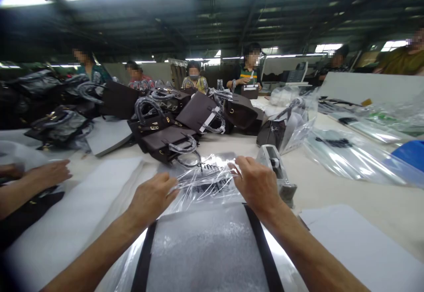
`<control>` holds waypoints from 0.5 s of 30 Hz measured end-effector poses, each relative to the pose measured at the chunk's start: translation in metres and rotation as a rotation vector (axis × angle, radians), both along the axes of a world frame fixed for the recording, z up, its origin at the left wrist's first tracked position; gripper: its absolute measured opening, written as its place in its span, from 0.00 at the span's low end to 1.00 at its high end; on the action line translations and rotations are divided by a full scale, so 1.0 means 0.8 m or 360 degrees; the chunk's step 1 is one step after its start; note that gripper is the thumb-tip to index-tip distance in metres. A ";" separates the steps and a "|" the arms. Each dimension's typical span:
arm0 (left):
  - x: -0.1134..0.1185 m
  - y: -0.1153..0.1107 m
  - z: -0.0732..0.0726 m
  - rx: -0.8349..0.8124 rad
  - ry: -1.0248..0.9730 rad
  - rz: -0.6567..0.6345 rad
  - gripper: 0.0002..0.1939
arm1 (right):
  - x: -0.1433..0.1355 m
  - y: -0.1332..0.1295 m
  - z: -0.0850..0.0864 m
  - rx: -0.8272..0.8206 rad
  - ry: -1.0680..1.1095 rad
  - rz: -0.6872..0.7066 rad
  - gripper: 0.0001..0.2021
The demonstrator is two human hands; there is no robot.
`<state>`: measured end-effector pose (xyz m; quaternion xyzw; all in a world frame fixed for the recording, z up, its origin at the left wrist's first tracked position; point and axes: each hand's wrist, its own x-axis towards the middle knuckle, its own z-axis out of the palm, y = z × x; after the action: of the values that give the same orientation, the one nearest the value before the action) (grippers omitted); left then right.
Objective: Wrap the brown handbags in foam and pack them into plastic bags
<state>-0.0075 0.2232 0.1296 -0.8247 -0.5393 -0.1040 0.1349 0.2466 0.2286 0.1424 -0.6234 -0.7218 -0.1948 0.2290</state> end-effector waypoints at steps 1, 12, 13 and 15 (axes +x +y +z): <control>-0.006 -0.002 -0.003 -0.0006 -0.0015 0.0096 0.06 | -0.002 0.001 0.000 0.0091 0.0049 0.0040 0.15; -0.035 -0.052 -0.055 0.0612 -0.0864 -0.0019 0.04 | 0.026 -0.009 -0.030 -0.0977 0.0291 -0.0235 0.22; -0.034 -0.057 -0.057 0.0635 -0.0919 -0.0043 0.03 | 0.026 -0.011 -0.033 -0.0941 0.0547 -0.0149 0.20; -0.030 -0.069 -0.059 0.0674 -0.0993 -0.0079 0.03 | 0.020 -0.013 -0.039 -0.0681 0.1147 0.0099 0.17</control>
<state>-0.0317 0.1677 0.0822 -0.7201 -0.5007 -0.4626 0.1291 0.2626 0.2181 0.1111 -0.6632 -0.6381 0.1969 0.3381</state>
